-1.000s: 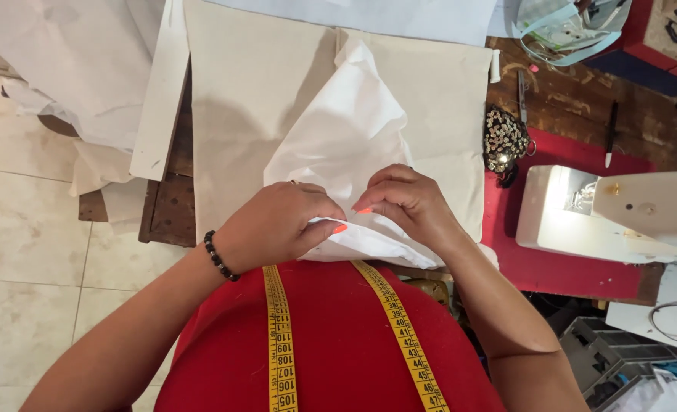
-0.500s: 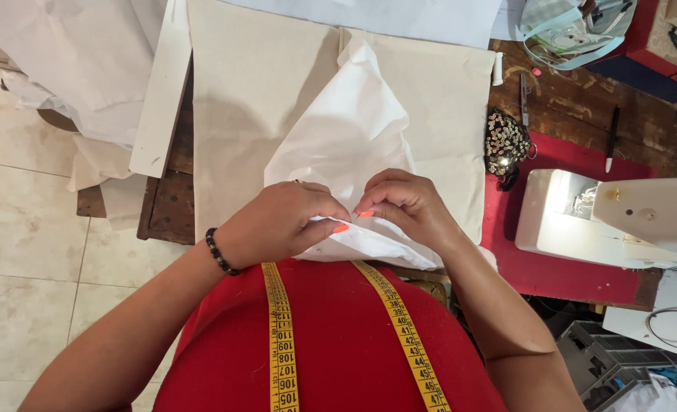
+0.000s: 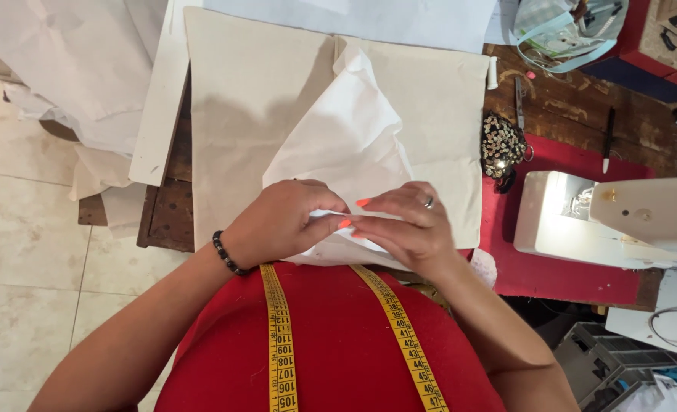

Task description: Folding and aligning white fabric pieces on a workbench in a sewing factory environment.

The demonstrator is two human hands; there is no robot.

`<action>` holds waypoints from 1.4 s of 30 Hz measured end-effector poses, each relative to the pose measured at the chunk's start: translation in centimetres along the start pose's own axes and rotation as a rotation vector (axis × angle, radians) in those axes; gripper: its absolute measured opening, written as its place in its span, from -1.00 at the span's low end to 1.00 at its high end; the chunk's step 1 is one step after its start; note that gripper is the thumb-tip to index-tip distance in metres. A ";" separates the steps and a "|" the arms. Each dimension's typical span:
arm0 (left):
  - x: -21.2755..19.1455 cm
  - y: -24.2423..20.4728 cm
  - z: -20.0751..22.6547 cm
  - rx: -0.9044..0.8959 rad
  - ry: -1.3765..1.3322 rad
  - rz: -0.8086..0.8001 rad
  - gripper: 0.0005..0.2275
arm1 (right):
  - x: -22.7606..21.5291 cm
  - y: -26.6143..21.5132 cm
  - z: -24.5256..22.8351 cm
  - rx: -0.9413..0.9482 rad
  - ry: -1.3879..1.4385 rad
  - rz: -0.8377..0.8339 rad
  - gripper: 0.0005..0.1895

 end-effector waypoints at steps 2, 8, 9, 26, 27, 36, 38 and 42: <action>-0.1 0.4 -0.1 0.014 0.014 -0.007 -0.76 | 0.3 0.5 -0.6 0.025 -0.028 0.015 -0.85; -0.4 0.4 0.2 -0.007 0.097 -0.020 -0.76 | -2.8 -1.6 -1.2 0.175 0.548 0.300 -0.92; -0.3 0.2 0.1 -0.017 0.135 -0.027 -0.77 | -4.1 -2.2 -1.1 0.224 0.846 0.465 -0.84; 0.3 0.5 1.7 0.076 0.245 -0.121 -0.79 | -3.2 -5.3 -2.3 0.850 0.176 -0.009 -0.68; 0.4 0.4 2.1 0.087 0.254 -0.128 -0.79 | -2.2 -2.2 -2.7 0.791 0.147 -0.154 -0.58; -1.1 -3.2 0.7 -0.045 0.286 -0.182 -0.79 | -4.2 -5.9 -0.4 0.839 0.013 0.005 -0.87; -1.0 -3.1 1.2 -0.009 0.317 -0.119 -0.79 | -4.2 -5.9 -0.7 0.812 -0.008 0.022 -0.87; -0.9 -3.6 1.6 -0.036 0.438 0.096 -0.61 | -5.5 -5.1 -2.2 0.561 -0.280 0.192 -0.86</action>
Point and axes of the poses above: each hand's wrist, its own y-axis towards the middle knuckle, its own x-axis out of the palm, z = x × y, the point moved 5 cm from there along y, towards the middle knuckle, and after that the axes turned 10 degrees about -z, right-handed, at the moved point
